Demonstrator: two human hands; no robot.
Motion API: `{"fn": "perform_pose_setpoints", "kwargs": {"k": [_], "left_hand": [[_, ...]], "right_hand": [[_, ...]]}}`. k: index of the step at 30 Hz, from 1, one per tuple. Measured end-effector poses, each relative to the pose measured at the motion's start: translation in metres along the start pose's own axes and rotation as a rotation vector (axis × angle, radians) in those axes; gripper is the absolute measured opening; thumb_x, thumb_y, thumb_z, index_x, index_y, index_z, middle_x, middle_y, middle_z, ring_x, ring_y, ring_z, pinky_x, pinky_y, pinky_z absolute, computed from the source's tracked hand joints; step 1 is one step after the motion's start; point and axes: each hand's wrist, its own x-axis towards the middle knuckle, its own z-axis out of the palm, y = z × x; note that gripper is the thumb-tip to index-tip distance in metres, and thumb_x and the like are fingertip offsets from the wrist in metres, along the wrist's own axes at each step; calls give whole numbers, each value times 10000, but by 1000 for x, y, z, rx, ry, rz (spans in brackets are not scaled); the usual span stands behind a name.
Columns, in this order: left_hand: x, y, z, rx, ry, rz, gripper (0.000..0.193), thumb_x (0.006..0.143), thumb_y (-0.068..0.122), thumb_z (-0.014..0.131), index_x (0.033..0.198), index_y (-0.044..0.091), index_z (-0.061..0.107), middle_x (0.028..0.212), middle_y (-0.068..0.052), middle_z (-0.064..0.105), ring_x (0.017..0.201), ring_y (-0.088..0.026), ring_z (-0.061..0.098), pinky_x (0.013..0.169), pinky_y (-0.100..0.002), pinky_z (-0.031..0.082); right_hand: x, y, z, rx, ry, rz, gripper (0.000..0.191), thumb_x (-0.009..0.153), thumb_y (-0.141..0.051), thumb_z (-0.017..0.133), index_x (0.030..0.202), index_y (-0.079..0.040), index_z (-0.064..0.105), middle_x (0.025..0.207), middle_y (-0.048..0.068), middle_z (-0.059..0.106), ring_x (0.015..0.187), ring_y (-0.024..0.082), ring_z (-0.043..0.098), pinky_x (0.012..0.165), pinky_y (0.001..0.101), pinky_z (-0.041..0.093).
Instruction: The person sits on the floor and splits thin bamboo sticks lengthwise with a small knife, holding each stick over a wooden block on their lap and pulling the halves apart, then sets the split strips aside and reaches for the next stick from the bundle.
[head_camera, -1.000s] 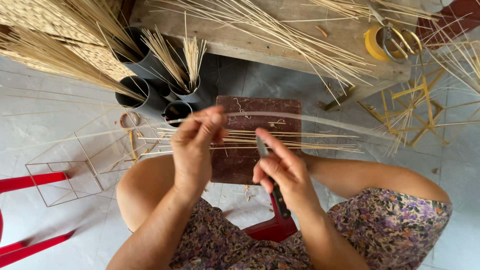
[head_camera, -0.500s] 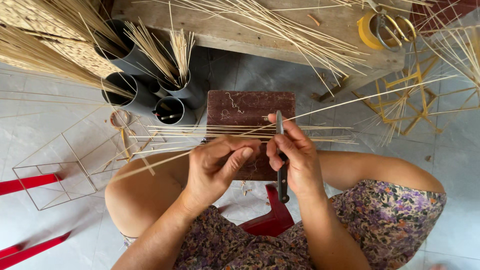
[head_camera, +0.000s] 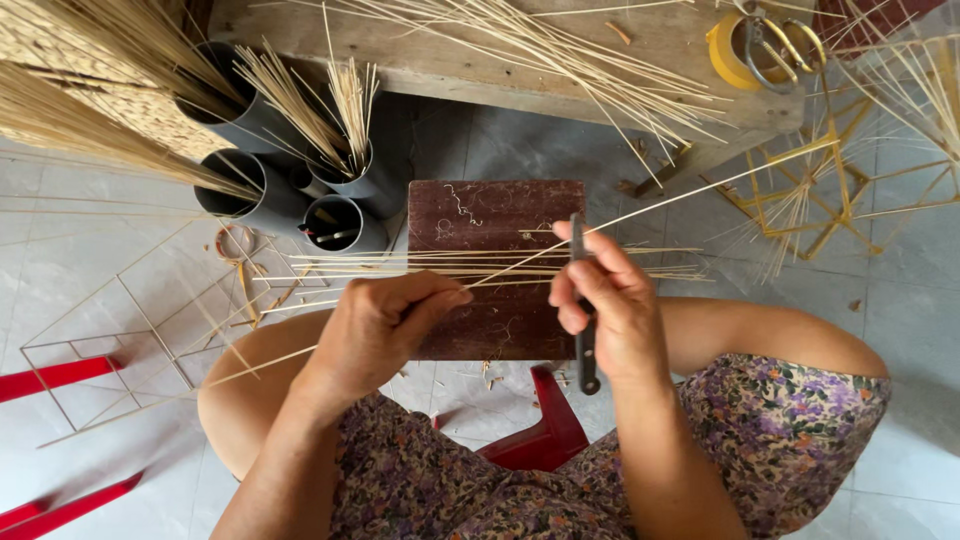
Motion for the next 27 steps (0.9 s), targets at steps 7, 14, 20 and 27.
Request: {"fn": "perform_pose_setpoints", "kwargs": {"k": [7, 14, 20, 27], "left_hand": [[-6, -3, -21, -9, 29, 99, 118, 910, 139, 754, 991, 59, 784, 865, -77, 796, 706, -137, 758, 633, -280, 583], [2, -19, -3, 402, 189, 110, 202, 943, 268, 747, 864, 82, 759, 732, -144, 721, 652, -352, 690, 573, -447, 532], [11, -30, 21, 362, 356, 235, 159, 964, 279, 712, 891, 141, 739, 737, -86, 719, 605, -297, 691, 540, -407, 546], [8, -25, 39, 384, 253, 231, 160, 952, 289, 698, 923, 137, 738, 715, -75, 713, 611, -282, 701, 539, -403, 547]], "right_hand": [[5, -22, -79, 73, 184, -108, 383, 1089, -99, 588, 1470, -50, 586, 825, 59, 623, 594, 98, 493, 541, 254, 423], [11, -28, -173, 172, 443, -417, 348, 1215, -67, 594, 1559, -115, 565, 889, 56, 608, 653, 129, 526, 573, 284, 463], [13, -23, -117, -23, 325, -282, 271, 1197, -51, 546, 1459, 8, 577, 914, 75, 633, 715, 108, 561, 552, 241, 430], [3, 19, 20, -138, -104, 84, 466, 1019, -75, 566, 1479, -4, 531, 762, 95, 641, 556, 102, 509, 513, 235, 429]]}}
